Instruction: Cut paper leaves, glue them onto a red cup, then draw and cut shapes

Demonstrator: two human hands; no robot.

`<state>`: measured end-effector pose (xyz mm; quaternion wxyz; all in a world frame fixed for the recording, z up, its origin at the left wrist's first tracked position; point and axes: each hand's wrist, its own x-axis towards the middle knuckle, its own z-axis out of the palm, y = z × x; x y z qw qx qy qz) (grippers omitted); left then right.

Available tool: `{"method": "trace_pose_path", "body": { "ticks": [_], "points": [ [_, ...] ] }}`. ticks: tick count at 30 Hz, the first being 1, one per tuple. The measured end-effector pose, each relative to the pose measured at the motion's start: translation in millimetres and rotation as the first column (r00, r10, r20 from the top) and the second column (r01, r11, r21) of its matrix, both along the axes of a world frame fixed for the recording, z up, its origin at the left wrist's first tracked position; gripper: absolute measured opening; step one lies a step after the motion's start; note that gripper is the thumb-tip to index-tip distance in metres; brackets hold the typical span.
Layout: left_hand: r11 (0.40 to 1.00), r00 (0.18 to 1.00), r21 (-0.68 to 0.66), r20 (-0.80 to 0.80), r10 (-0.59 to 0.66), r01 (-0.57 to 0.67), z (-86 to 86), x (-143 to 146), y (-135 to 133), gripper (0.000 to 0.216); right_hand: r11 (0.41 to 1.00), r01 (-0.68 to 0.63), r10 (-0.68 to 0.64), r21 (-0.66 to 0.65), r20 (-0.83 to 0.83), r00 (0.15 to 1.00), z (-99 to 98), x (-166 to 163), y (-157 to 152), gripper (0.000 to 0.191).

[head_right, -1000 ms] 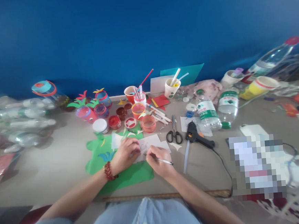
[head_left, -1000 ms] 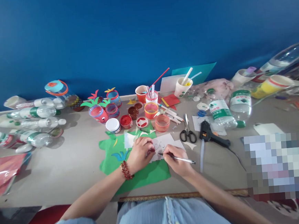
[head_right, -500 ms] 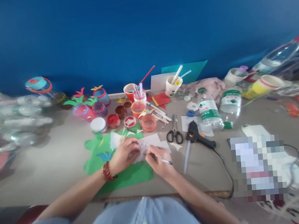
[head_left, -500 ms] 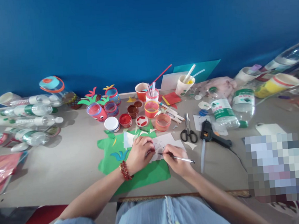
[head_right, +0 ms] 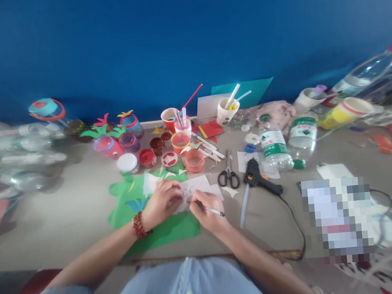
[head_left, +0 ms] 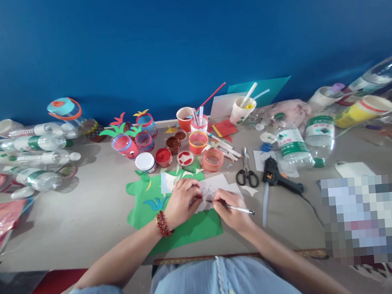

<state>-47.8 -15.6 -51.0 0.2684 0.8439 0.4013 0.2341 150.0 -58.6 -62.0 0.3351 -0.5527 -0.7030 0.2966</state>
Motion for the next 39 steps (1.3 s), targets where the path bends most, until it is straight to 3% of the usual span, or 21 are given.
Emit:
{"method": "trace_pose_path", "body": {
  "ticks": [39],
  "points": [
    [1.000, 1.000, -0.001, -0.004, 0.004, -0.004, 1.9, -0.1, 0.5, 0.005, 0.999, -0.036, 0.035, 0.011, 0.052, 0.998, 2.7, 0.1, 0.1, 0.015]
  ]
}}
